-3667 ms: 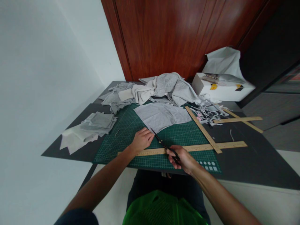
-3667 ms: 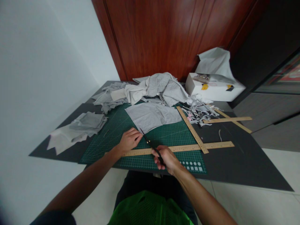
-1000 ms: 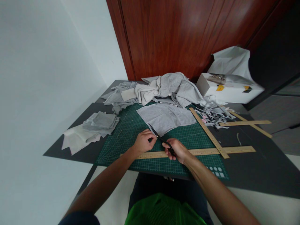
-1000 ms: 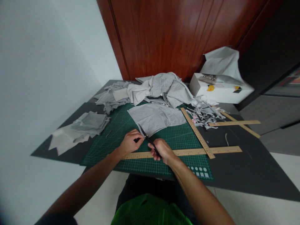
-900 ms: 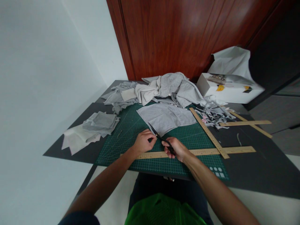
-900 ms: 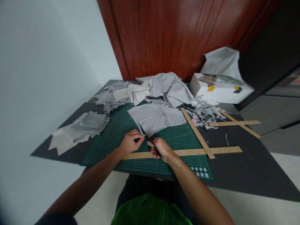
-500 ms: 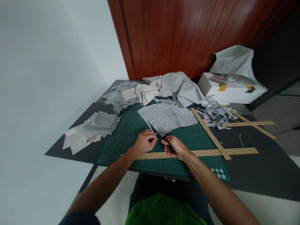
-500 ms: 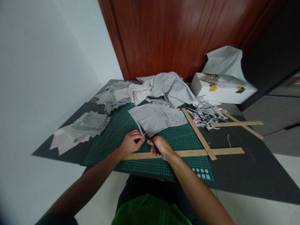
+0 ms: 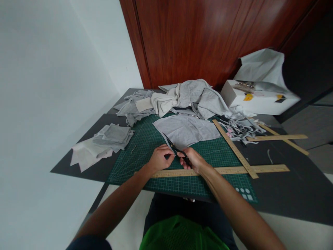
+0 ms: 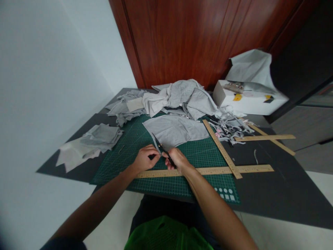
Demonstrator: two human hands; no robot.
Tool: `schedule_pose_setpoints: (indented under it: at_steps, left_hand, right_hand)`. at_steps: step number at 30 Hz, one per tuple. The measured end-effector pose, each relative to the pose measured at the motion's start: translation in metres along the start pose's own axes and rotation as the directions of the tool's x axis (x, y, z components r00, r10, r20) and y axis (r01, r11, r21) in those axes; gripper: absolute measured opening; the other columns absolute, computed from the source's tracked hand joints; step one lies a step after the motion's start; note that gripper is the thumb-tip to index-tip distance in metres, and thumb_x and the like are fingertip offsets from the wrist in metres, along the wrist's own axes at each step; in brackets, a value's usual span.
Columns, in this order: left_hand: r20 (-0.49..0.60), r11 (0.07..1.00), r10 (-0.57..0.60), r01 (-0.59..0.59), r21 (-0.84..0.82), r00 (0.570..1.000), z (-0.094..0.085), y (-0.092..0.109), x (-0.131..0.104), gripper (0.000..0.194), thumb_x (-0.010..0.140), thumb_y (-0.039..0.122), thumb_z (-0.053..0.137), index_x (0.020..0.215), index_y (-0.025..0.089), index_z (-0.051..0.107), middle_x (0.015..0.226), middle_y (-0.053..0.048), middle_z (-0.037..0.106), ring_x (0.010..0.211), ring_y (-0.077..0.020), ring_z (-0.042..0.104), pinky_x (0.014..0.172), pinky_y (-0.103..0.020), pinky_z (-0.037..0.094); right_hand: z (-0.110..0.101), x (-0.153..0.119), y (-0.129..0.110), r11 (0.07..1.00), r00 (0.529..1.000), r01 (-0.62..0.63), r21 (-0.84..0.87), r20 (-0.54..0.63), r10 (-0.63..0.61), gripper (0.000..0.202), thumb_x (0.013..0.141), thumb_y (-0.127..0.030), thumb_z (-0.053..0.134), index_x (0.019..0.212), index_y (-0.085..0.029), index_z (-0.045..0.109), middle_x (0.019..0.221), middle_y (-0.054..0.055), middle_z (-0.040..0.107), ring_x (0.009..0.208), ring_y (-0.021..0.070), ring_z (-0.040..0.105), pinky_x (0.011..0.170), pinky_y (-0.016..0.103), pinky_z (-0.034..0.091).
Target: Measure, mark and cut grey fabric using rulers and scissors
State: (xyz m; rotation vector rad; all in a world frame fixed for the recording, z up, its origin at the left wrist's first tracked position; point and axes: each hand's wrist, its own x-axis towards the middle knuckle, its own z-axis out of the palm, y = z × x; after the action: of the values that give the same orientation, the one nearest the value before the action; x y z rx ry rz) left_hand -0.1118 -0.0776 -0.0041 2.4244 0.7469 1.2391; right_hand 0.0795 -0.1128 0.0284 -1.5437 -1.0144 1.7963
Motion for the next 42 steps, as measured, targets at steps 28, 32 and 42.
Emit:
schedule_pose_setpoints:
  at_steps: [28, 32, 42]
  left_hand:
    - [0.035, 0.998, -0.012, 0.014, -0.058, 0.999, -0.004, 0.000, -0.001, 0.015, 0.085, 0.011, 0.067, 0.075, 0.021, 0.070, 0.081, -0.003, 0.078, 0.077, -0.0183, 0.072, 0.073, -0.033, 0.058]
    - [0.044, 0.998, -0.019, 0.021, -0.057, 0.999, -0.004, 0.000, -0.002, 0.014, 0.085, 0.011, 0.067, 0.075, 0.021, 0.070, 0.080, -0.003, 0.077, 0.076, -0.0183, 0.072, 0.071, -0.032, 0.058]
    - [0.037, 0.993, 0.006, -0.002, -0.115, 0.999, -0.004, 0.004, 0.002, 0.017, 0.084, 0.007, 0.067, 0.076, 0.022, 0.070, 0.087, -0.004, 0.080, 0.099, -0.0219, 0.078, 0.086, -0.036, 0.062]
  right_hand:
    - [0.009, 0.021, -0.020, 0.999, 0.999, 0.025, 0.023, 0.020, -0.026, 0.029, 0.089, -0.025, 0.056, 0.061, -0.017, 0.059, 0.049, 0.002, 0.058, 0.036, 0.0106, 0.049, 0.034, 0.023, 0.029]
    - [0.010, 0.023, -0.022, 0.999, 0.999, 0.032, 0.013, 0.010, -0.033, 0.027, 0.087, -0.024, 0.057, 0.061, -0.019, 0.057, 0.048, 0.002, 0.057, 0.036, 0.0107, 0.049, 0.034, 0.023, 0.028]
    - [0.013, 0.032, -0.031, 0.999, 1.000, 0.019, 0.039, 0.016, -0.020, 0.031, 0.092, -0.024, 0.053, 0.061, -0.019, 0.056, 0.047, 0.001, 0.055, 0.036, 0.0106, 0.047, 0.034, 0.022, 0.030]
